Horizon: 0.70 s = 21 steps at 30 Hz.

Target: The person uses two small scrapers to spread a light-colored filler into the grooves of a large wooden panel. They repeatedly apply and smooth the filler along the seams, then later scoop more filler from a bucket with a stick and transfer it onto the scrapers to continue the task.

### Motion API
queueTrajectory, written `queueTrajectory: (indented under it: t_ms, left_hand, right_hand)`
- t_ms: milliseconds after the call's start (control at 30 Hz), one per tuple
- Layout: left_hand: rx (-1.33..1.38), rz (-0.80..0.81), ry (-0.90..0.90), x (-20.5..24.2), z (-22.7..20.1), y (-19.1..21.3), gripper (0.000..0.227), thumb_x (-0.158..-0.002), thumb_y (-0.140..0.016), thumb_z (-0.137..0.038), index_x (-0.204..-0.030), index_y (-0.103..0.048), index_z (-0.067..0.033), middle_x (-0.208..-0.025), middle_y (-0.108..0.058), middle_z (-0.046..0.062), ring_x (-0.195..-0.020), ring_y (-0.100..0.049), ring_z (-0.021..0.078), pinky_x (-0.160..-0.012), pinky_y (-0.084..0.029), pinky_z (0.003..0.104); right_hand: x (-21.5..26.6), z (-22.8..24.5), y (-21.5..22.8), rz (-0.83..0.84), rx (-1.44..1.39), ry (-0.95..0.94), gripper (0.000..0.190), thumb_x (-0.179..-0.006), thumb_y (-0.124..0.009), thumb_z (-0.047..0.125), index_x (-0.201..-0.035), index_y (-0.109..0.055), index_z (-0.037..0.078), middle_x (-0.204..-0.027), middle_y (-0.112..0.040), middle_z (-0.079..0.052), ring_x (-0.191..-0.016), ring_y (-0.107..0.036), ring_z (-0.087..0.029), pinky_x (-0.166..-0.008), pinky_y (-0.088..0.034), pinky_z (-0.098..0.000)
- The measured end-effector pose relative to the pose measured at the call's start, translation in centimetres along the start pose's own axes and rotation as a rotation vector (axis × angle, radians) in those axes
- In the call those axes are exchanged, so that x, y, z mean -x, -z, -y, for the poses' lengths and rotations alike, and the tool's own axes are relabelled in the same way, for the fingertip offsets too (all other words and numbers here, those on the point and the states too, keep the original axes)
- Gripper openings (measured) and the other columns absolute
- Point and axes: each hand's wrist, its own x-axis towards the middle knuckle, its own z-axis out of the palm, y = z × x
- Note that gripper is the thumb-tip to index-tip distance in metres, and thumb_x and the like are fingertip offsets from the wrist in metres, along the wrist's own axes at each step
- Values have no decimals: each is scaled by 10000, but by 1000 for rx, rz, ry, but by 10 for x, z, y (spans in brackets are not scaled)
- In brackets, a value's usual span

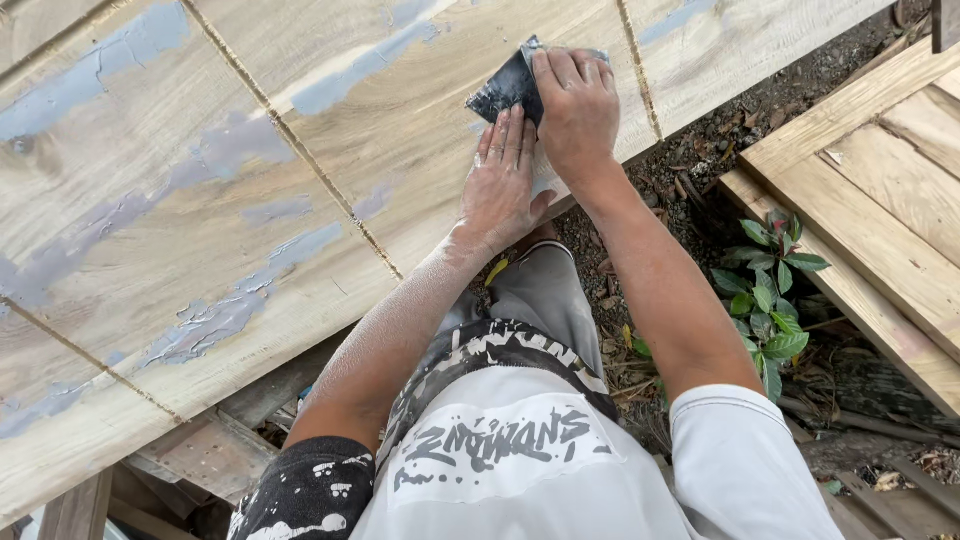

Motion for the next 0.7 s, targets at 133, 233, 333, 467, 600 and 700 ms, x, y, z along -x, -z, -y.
queueTrajectory:
  t_ms: [133, 233, 333, 467, 600, 700]
  left_hand:
    - [-41, -58, -60, 5, 0, -11, 891, -905, -661, -433, -1524, -315, 104, -1652, -232, 251, -1551, -192, 353, -1265, -139, 465]
    - [-19, -69, -145, 23, -13, -17, 813, -959, -659, -382, -1521, -362, 126, -1656, -283, 258, -1561, -238, 355, -1288, -171, 458]
    - [30, -76, -128, 14, -16, -12, 798, -943, -653, -370, -1497, -384, 138, -1619, -305, 273, -1536, -256, 373, -1276, -184, 471]
    - [-11, -46, -122, 16, -17, -12, 753, -960, -640, -346, -1488, -404, 136, -1617, -315, 275, -1538, -263, 380, -1275, -196, 477]
    - [17, -39, -127, 14, -18, -8, 752, -955, -634, -347, -1475, -413, 149, -1604, -329, 300, -1520, -276, 395, -1263, -199, 487]
    - [-18, 13, -124, 8, -14, -4, 731, -921, -636, -331, -1441, -420, 136, -1602, -324, 296, -1515, -274, 407, -1249, -196, 490]
  right_hand:
    - [34, -18, 27, 8, 12, 184, 329, -970, -631, 58, -1289, -703, 32, -1291, -689, -113, -1243, -625, -304, -1095, -479, -469]
    - [58, -20, 42, 102, 25, 246, 351, -961, -628, 98, -1294, -694, 12, -1321, -686, -124, -1252, -617, -322, -1086, -467, -472]
    - [41, -25, 41, 75, 50, 297, 365, -950, -626, 112, -1292, -696, 3, -1307, -678, -132, -1243, -615, -314, -1105, -464, -483]
    - [25, -26, 35, 108, 15, 285, 360, -967, -628, 115, -1296, -689, -16, -1298, -678, -146, -1240, -619, -325, -1105, -466, -475]
    - [24, -33, 36, 93, 10, 315, 334, -988, -631, 154, -1277, -691, -1, -1279, -682, -149, -1226, -620, -330, -1098, -462, -480]
    - [13, -38, 26, 51, 51, 352, 311, -1009, -638, 132, -1283, -697, -5, -1288, -688, -141, -1229, -622, -316, -1101, -463, -463]
